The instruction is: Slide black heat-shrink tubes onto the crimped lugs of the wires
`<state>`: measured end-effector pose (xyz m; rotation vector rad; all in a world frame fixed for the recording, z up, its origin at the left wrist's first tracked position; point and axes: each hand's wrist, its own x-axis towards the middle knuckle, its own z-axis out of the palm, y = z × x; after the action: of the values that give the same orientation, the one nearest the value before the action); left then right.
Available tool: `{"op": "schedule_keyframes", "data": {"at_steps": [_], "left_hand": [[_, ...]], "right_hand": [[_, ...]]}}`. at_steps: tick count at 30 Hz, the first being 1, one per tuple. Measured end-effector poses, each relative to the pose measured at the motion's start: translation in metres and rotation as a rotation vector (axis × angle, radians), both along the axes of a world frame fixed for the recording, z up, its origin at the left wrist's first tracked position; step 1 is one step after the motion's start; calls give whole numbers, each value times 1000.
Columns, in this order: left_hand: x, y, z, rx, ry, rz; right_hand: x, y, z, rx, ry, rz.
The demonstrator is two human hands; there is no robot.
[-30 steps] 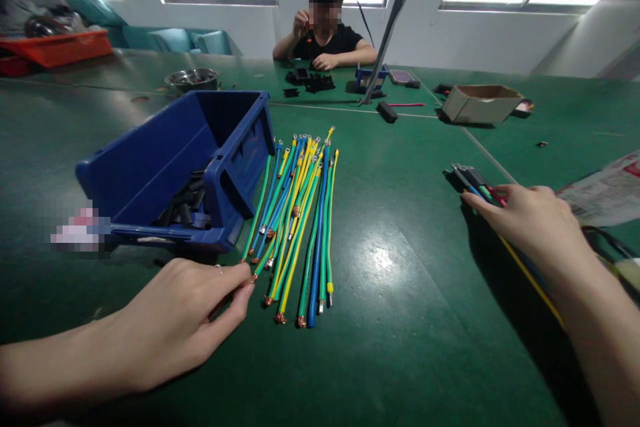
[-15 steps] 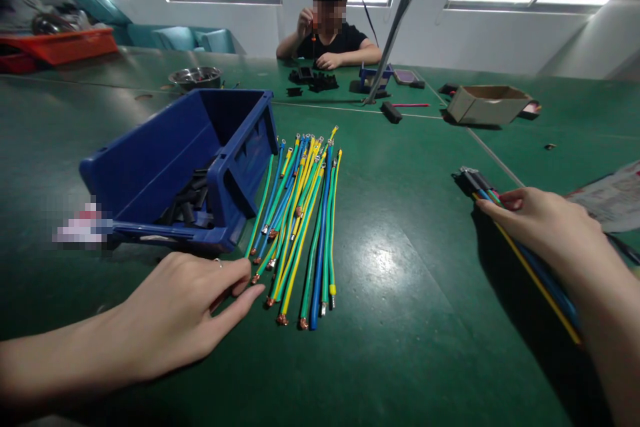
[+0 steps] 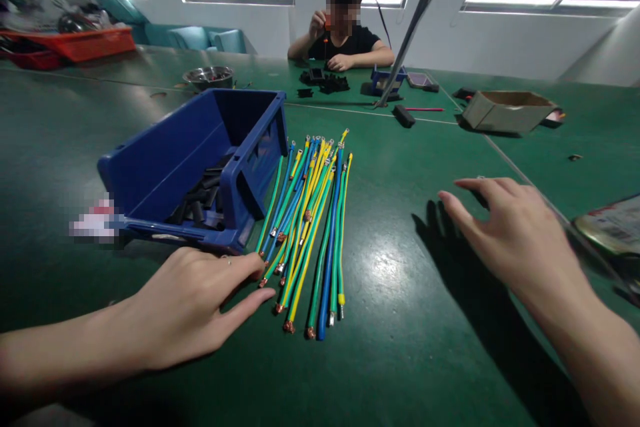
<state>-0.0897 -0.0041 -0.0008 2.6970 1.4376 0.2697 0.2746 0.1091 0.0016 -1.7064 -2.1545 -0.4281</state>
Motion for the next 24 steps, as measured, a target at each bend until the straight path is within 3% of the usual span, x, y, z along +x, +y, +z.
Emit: {"op": "schedule_keyframes", "data": {"at_steps": [3,8,10,13,16,20,24], "left_hand": [[-1,1,0,20,3,-26],[-3,3,3,-1,-32,-88],[-1,3,3,16,-115,-116],[4,0,4,168,-296,-230],[10,-1,7,207,-360,-325],[11,1,6,86,-264,-337],[10,2,1,144,-225,-361]], "right_hand": [[-37,-7,-10,-55,67,230],[-81,-28,-23,-159,93,480],[-94,-36,-23,-173,100,526],[-113,-44,-21,-180,61,636],[-127,-45,-22,-194,18,651],[-131,-43,-23,-226,33,632],[-129,-46,-21,-228,49,620]]}}
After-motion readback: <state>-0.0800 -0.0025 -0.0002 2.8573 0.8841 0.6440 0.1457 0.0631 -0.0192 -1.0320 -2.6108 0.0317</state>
